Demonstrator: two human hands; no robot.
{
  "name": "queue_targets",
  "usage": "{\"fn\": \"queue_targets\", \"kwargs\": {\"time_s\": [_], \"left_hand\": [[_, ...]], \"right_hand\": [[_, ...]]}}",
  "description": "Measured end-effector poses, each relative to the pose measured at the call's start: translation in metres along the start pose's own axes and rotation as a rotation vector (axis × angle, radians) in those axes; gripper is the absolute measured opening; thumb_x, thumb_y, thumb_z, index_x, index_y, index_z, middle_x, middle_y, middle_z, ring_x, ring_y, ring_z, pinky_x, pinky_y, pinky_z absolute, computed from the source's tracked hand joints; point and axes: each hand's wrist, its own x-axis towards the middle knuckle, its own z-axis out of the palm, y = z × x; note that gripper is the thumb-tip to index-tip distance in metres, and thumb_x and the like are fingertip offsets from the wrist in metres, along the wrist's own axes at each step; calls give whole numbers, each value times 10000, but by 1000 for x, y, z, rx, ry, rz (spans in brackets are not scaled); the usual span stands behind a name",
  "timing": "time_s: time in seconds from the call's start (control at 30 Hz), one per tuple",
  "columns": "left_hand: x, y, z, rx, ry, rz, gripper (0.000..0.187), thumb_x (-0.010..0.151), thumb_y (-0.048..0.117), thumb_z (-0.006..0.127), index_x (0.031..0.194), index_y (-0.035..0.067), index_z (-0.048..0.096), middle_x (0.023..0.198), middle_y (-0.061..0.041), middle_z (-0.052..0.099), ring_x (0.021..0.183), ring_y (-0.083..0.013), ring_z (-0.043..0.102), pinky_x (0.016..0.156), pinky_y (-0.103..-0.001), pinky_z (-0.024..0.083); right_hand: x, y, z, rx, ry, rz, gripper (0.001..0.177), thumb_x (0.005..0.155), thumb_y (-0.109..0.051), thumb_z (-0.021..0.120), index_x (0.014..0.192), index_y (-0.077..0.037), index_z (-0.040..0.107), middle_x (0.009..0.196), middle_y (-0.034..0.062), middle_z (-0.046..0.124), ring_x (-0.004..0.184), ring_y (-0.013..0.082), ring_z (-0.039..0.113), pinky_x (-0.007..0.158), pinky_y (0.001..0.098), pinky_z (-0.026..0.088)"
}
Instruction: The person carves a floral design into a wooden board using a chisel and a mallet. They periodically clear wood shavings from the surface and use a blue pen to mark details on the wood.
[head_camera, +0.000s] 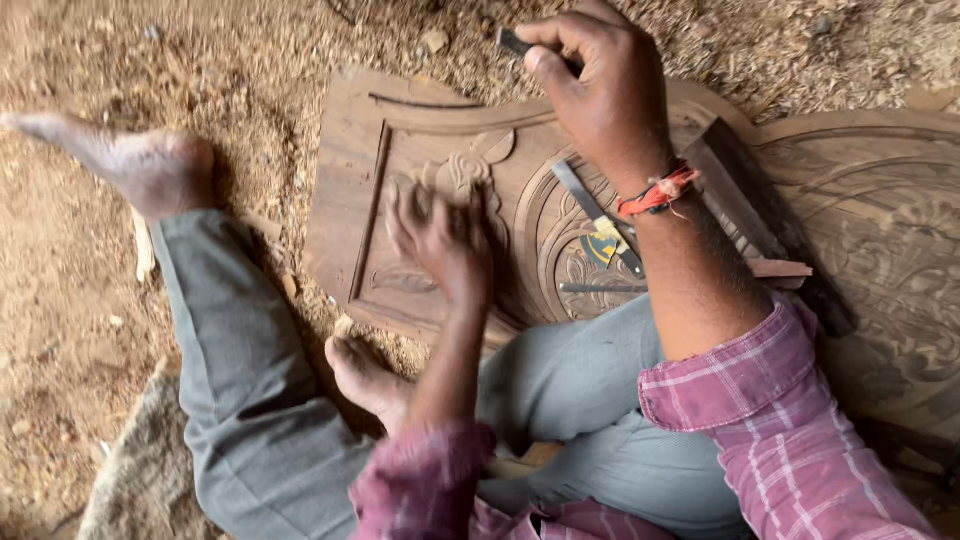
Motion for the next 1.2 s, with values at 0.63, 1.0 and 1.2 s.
{"fn": "queue_targets", "kwargs": {"time_s": [0.63, 1.0, 1.2], "left_hand": [[23, -34, -17, 31, -283, 236, 283, 810, 435, 893, 850, 202, 736, 1554, -60, 484, 1549, -366, 233, 1247, -554, 118], [23, -53, -28, 50, -288, 380, 262, 785, 294, 909, 951, 173, 747, 1633, -79, 416, 1574, -392, 199, 1279, -578, 106], [26, -45, -23, -3, -271, 326, 358, 779, 400, 933, 876, 134, 713, 1604, -77, 430, 1561, -400, 215, 1266, -603, 126]], "right_hand": [[-3, 8, 8, 72, -14, 0, 74, 1061, -46, 759, 1102, -3, 717, 927, 73, 746, 809, 170, 724, 732, 312, 553], [-2, 10, 3, 65, 17, -85, 80, 1032, -42, 705, 1086, 6, 670, 965, 96, 746, 857, 222, 741, 764, 342, 554], [-6, 15, 17, 11, -37, -1, 151, 1064, -107, 757, 1033, 13, 670, 877, 104, 721, 780, 233, 707, 690, 362, 513]]}}
